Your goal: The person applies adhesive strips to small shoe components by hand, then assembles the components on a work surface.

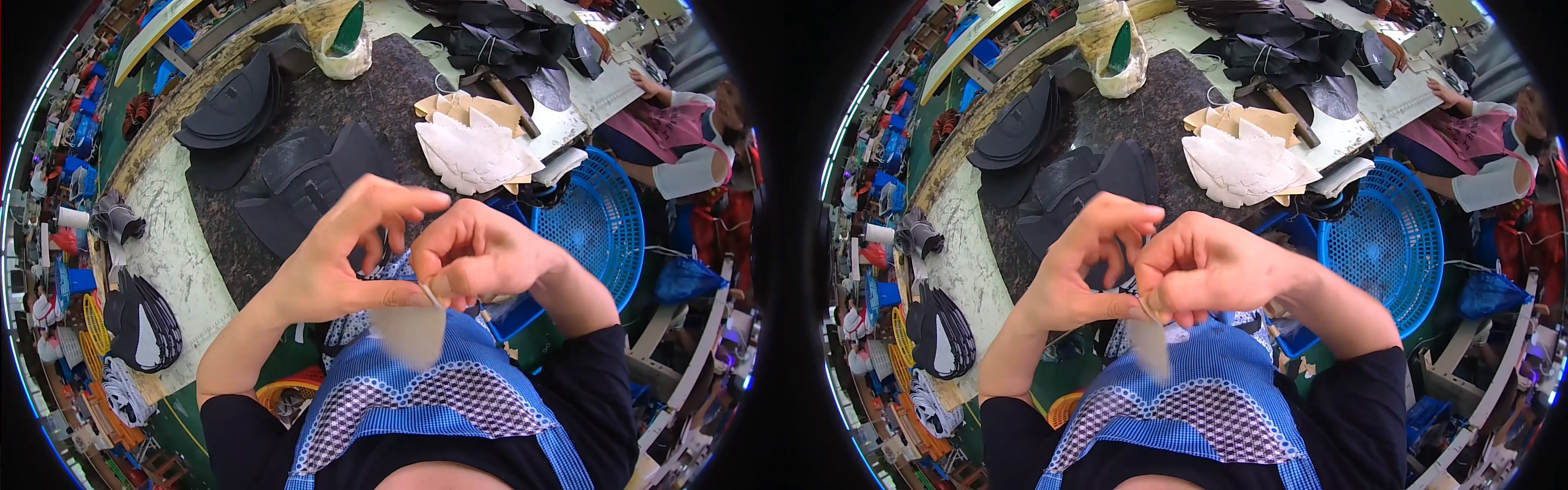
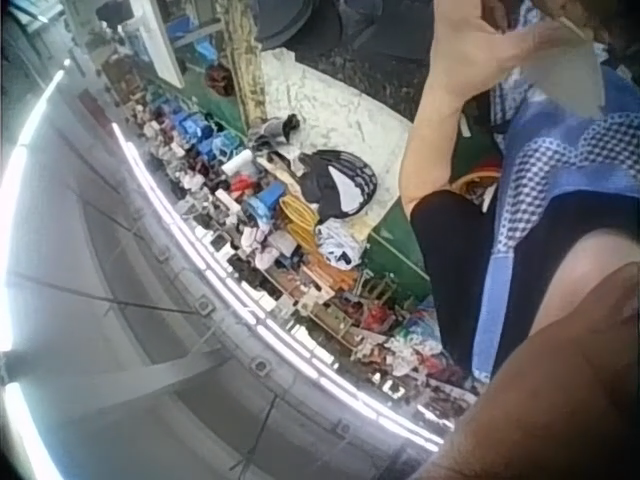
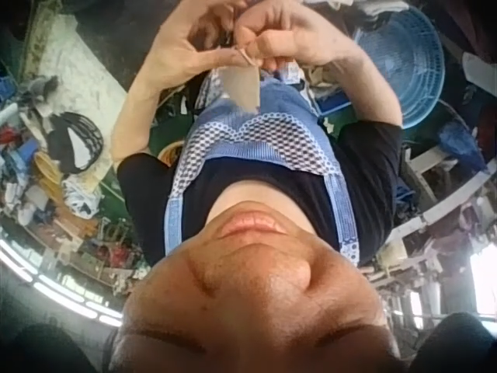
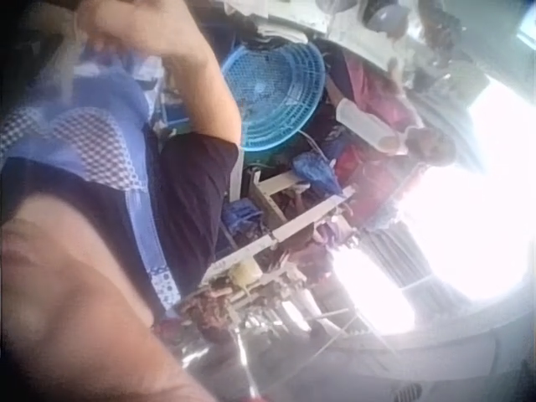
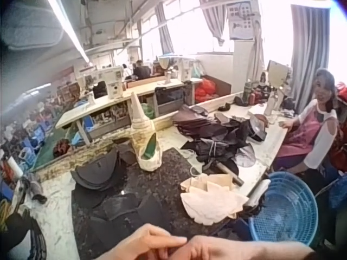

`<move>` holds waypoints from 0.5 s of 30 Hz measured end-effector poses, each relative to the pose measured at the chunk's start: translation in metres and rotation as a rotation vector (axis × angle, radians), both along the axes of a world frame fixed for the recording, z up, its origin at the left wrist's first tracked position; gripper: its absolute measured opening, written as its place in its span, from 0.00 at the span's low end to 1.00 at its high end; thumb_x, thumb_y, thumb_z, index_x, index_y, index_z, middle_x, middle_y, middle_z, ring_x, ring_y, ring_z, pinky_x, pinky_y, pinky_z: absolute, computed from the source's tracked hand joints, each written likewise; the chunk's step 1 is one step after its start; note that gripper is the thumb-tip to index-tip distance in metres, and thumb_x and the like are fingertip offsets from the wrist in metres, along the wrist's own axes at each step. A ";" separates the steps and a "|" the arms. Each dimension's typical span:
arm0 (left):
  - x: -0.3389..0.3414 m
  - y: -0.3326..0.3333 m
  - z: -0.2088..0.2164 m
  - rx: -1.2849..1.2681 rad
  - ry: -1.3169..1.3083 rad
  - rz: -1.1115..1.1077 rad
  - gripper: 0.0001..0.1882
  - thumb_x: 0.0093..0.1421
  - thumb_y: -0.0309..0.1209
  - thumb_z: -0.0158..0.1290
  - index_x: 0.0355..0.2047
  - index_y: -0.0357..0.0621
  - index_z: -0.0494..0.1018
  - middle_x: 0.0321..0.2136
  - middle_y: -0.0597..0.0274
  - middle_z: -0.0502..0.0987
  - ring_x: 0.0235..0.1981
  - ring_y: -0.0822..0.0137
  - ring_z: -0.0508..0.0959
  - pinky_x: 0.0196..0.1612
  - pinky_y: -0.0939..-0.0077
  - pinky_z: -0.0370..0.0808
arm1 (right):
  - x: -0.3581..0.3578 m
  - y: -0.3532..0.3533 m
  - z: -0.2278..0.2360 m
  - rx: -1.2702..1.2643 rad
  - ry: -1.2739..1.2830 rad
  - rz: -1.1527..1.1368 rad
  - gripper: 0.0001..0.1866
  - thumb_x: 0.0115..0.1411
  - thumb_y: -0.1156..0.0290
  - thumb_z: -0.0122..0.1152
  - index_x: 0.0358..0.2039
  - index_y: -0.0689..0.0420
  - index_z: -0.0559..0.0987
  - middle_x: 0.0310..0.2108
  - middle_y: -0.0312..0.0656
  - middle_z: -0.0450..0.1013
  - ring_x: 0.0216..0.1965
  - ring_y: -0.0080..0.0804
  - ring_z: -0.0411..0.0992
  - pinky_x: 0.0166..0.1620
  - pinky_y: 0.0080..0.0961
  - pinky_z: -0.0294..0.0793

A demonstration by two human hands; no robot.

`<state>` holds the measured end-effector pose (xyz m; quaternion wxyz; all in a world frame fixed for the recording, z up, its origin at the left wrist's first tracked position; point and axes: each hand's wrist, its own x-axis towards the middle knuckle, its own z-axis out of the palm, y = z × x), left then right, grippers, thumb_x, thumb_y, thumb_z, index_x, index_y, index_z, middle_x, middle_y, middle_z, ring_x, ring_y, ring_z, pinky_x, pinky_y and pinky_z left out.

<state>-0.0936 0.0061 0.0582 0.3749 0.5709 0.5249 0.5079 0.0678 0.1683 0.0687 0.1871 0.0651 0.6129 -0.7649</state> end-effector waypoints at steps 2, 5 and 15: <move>0.004 0.004 -0.002 0.417 0.512 0.132 0.20 0.46 0.28 0.72 0.42 0.50 0.83 0.44 0.59 0.73 0.41 0.65 0.75 0.37 0.75 0.75 | -0.001 -0.002 -0.044 -0.442 0.131 -0.179 0.06 0.54 0.74 0.56 0.25 0.62 0.78 0.19 0.37 0.73 0.16 0.19 0.68 0.20 0.16 0.65; 0.011 -0.006 -0.007 0.789 0.897 0.211 0.18 0.44 0.24 0.70 0.36 0.56 0.81 0.47 0.61 0.74 0.44 0.60 0.77 0.42 0.65 0.78 | -0.014 -0.020 -0.074 -0.943 0.284 -0.408 0.13 0.52 0.65 0.50 0.27 0.63 0.76 0.40 0.47 0.73 0.36 0.30 0.71 0.42 0.27 0.72; 0.069 -0.002 -0.013 0.679 0.565 -0.206 0.07 0.54 0.31 0.62 0.31 0.52 0.74 0.43 0.64 0.77 0.46 0.61 0.76 0.51 0.65 0.73 | -0.014 -0.006 -0.083 0.011 0.222 -1.086 0.16 0.71 0.62 0.56 0.32 0.60 0.80 0.24 0.25 0.70 0.27 0.11 0.64 0.29 0.17 0.64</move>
